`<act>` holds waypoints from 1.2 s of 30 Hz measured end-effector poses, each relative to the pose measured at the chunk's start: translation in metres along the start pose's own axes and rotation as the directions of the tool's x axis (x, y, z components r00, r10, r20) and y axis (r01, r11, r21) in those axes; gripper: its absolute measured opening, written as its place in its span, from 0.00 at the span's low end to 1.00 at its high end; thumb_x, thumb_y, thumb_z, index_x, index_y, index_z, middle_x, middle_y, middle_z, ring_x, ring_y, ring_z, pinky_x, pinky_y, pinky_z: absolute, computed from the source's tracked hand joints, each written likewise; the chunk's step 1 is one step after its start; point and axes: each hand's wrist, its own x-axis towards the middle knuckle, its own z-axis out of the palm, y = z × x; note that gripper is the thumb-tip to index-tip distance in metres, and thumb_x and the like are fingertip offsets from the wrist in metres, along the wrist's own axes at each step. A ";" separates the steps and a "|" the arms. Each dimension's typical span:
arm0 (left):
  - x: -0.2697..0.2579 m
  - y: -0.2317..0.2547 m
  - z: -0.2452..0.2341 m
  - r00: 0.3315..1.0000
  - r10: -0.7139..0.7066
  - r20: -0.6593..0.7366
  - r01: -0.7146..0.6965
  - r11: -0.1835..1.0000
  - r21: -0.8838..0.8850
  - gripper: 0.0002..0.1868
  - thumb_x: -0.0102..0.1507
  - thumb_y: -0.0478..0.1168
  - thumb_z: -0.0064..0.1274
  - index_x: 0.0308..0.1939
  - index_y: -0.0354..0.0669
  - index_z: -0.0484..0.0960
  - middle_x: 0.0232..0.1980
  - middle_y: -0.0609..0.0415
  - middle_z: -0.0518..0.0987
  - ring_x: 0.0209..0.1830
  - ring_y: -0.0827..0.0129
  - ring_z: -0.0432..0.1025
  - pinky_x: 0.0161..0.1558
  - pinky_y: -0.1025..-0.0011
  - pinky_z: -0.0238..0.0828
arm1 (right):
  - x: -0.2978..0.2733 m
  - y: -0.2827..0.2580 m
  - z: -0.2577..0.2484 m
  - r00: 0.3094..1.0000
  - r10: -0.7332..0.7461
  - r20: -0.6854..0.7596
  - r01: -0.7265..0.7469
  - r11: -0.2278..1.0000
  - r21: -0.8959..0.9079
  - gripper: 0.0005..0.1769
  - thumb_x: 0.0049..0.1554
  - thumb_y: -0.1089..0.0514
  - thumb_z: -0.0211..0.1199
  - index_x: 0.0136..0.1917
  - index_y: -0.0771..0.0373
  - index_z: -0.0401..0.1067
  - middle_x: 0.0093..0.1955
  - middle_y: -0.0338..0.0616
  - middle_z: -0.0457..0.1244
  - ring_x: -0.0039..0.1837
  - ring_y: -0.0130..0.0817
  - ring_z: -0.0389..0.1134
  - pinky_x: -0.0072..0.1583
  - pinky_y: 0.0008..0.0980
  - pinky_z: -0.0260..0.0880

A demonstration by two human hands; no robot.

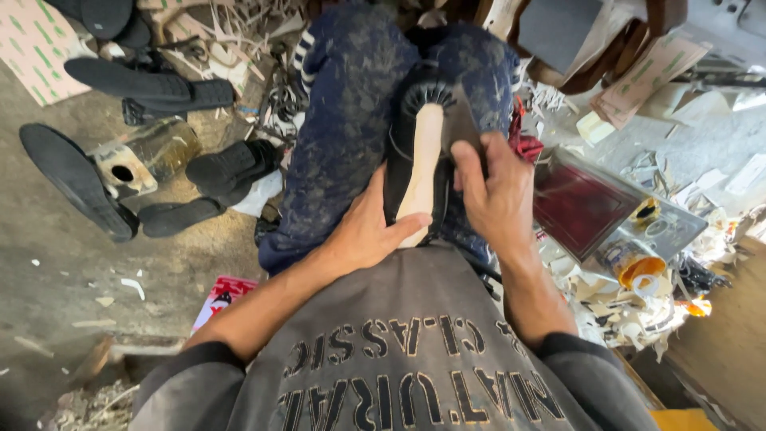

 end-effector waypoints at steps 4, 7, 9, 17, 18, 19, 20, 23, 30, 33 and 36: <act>-0.001 0.005 -0.001 0.999 0.028 -0.019 -0.027 0.999 0.039 0.56 0.58 0.64 0.59 0.80 0.47 0.46 0.77 0.33 0.61 0.77 0.44 0.58 0.73 0.49 0.58 | 0.022 0.003 -0.003 0.995 -0.100 0.004 0.100 0.995 0.028 0.20 0.72 0.54 0.60 0.39 0.61 0.67 0.24 0.38 0.63 0.30 0.41 0.68 0.41 0.34 0.69; -0.001 0.005 -0.003 1.000 0.023 -0.008 -0.023 1.000 0.022 0.56 0.58 0.63 0.59 0.80 0.46 0.46 0.77 0.33 0.61 0.77 0.43 0.58 0.73 0.49 0.58 | 0.017 0.012 -0.006 0.995 -0.100 0.024 0.101 0.995 -0.007 0.20 0.72 0.51 0.60 0.39 0.60 0.68 0.24 0.36 0.63 0.30 0.40 0.69 0.40 0.32 0.69; -0.001 0.002 -0.005 0.999 0.040 -0.011 -0.040 0.999 0.000 0.56 0.59 0.63 0.59 0.80 0.45 0.46 0.77 0.32 0.61 0.77 0.42 0.57 0.73 0.48 0.57 | 0.016 0.017 -0.008 0.993 -0.112 0.048 0.114 0.993 -0.043 0.20 0.71 0.50 0.61 0.39 0.59 0.68 0.23 0.34 0.63 0.31 0.41 0.70 0.40 0.32 0.69; -0.004 0.001 -0.004 1.000 0.006 0.026 -0.006 1.000 0.012 0.56 0.58 0.63 0.58 0.81 0.48 0.45 0.78 0.34 0.60 0.78 0.43 0.56 0.74 0.48 0.56 | 0.038 0.025 -0.024 0.960 -0.238 0.150 0.271 0.925 -0.267 0.20 0.71 0.46 0.63 0.48 0.65 0.70 0.24 0.45 0.63 0.32 0.55 0.70 0.38 0.47 0.67; 0.002 0.003 -0.009 1.000 0.021 0.017 -0.021 1.000 0.015 0.56 0.58 0.63 0.58 0.81 0.48 0.45 0.78 0.34 0.60 0.78 0.43 0.56 0.74 0.48 0.56 | 0.040 0.032 -0.026 0.957 -0.252 0.142 0.283 0.920 -0.270 0.20 0.71 0.46 0.63 0.48 0.65 0.70 0.24 0.45 0.63 0.32 0.55 0.70 0.38 0.47 0.67; 0.000 -0.001 -0.008 0.999 0.041 0.016 -0.041 0.999 -0.001 0.55 0.59 0.62 0.58 0.81 0.47 0.46 0.78 0.33 0.60 0.77 0.41 0.57 0.74 0.47 0.56 | 0.033 0.039 -0.027 0.960 -0.212 0.186 0.252 0.939 -0.232 0.18 0.69 0.46 0.64 0.47 0.63 0.70 0.23 0.43 0.63 0.33 0.54 0.70 0.38 0.45 0.68; -0.001 -0.006 -0.006 0.998 0.062 0.014 -0.062 0.998 -0.016 0.54 0.60 0.61 0.58 0.80 0.46 0.46 0.77 0.32 0.60 0.77 0.40 0.57 0.73 0.46 0.57 | 0.025 0.047 -0.028 0.958 -0.172 0.230 0.218 0.956 -0.195 0.17 0.67 0.46 0.66 0.46 0.60 0.71 0.23 0.41 0.63 0.34 0.54 0.70 0.38 0.43 0.68; 0.001 -0.003 -0.005 0.996 0.088 0.000 -0.088 0.996 -0.012 0.54 0.60 0.62 0.58 0.80 0.44 0.46 0.78 0.32 0.60 0.77 0.40 0.57 0.74 0.46 0.56 | 0.051 0.051 -0.024 0.940 -0.252 0.231 0.308 0.919 -0.248 0.18 0.71 0.46 0.66 0.50 0.62 0.71 0.24 0.47 0.62 0.36 0.58 0.70 0.37 0.47 0.67; 0.004 -0.010 -0.006 0.997 0.078 -0.004 -0.078 0.997 -0.004 0.55 0.59 0.63 0.58 0.80 0.46 0.45 0.78 0.32 0.60 0.77 0.41 0.57 0.74 0.47 0.56 | 0.061 0.048 -0.042 0.883 -0.288 0.372 0.399 0.876 -0.270 0.16 0.70 0.48 0.60 0.50 0.63 0.70 0.25 0.54 0.63 0.34 0.59 0.70 0.38 0.50 0.68; 0.003 -0.020 0.006 0.995 0.102 0.002 -0.102 0.995 -0.019 0.53 0.60 0.60 0.58 0.79 0.43 0.48 0.77 0.30 0.61 0.76 0.39 0.58 0.74 0.46 0.57 | 0.077 0.051 -0.044 0.844 -0.335 0.419 0.487 0.805 -0.338 0.19 0.70 0.44 0.64 0.48 0.61 0.73 0.23 0.51 0.61 0.31 0.56 0.69 0.38 0.43 0.67; 0.011 -0.029 0.007 0.965 0.242 -0.105 -0.239 0.970 0.042 0.49 0.59 0.54 0.58 0.77 0.42 0.51 0.78 0.41 0.64 0.76 0.49 0.61 0.70 0.57 0.56 | 0.096 0.039 -0.043 0.727 -0.508 0.462 0.683 0.606 -0.408 0.24 0.78 0.42 0.49 0.48 0.60 0.70 0.26 0.31 0.54 0.23 0.24 0.52 0.24 0.27 0.52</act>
